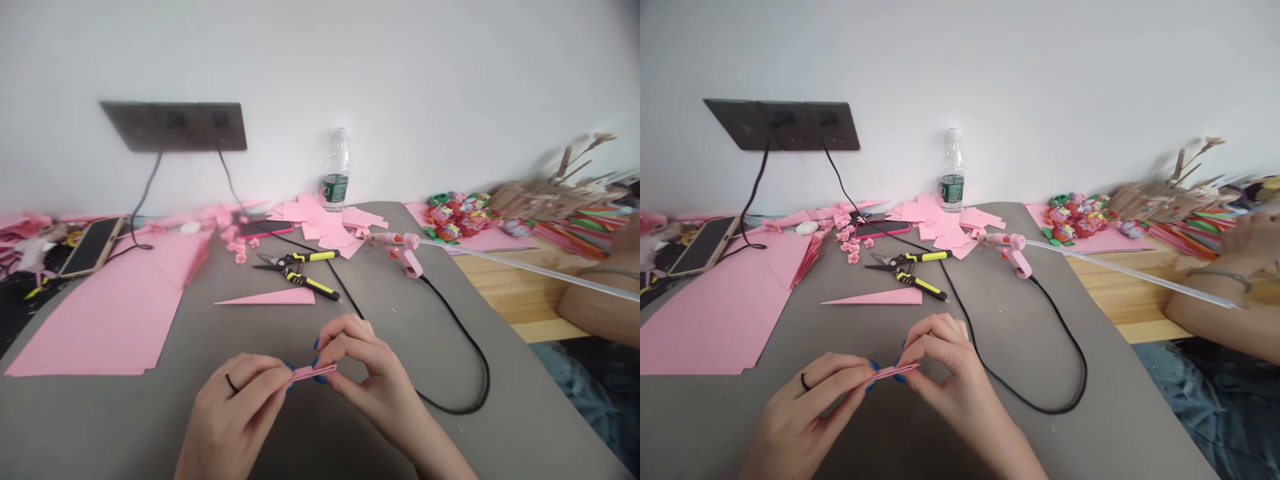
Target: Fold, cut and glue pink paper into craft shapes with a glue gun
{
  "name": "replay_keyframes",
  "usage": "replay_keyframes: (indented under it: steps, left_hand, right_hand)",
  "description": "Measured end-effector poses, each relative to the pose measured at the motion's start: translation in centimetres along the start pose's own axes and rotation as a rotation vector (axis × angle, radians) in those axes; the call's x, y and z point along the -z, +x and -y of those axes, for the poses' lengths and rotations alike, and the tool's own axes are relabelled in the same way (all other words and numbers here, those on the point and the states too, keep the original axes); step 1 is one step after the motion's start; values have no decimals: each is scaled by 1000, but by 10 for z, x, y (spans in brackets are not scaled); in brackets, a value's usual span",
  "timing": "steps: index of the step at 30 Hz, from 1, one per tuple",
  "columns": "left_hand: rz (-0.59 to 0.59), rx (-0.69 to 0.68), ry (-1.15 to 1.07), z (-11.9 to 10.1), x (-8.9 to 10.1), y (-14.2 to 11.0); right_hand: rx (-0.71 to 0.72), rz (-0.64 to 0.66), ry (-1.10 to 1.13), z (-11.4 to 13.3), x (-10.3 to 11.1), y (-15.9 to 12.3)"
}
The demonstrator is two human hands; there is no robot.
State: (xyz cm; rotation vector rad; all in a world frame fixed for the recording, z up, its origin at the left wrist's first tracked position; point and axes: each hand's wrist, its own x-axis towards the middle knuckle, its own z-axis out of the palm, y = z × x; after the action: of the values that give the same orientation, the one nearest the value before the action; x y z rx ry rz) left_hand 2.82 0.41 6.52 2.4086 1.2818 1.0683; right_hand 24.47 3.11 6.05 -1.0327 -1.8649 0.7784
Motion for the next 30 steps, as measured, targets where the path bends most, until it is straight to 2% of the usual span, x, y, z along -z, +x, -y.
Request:
replay_keyframes:
  steps: [3,9,16,22,30]
  left_hand:
    - [5,12,-22,0,-1,0]
    - [-64,16,-7,1,-3,2]
    - [-66,24,-15,2,-3,1]
    - [-82,1,11,2,-2,4]
    - [-58,-25,9,-1,-1,4]
  right_hand:
    - [-4,16,-14,0,1,-1]
    - [-61,29,-11,-1,4,-1]
    - [-9,5,-76,0,8,1]
    - [-88,66,20,1,5,-3]
    - [16,45,-28,1,2,-2]
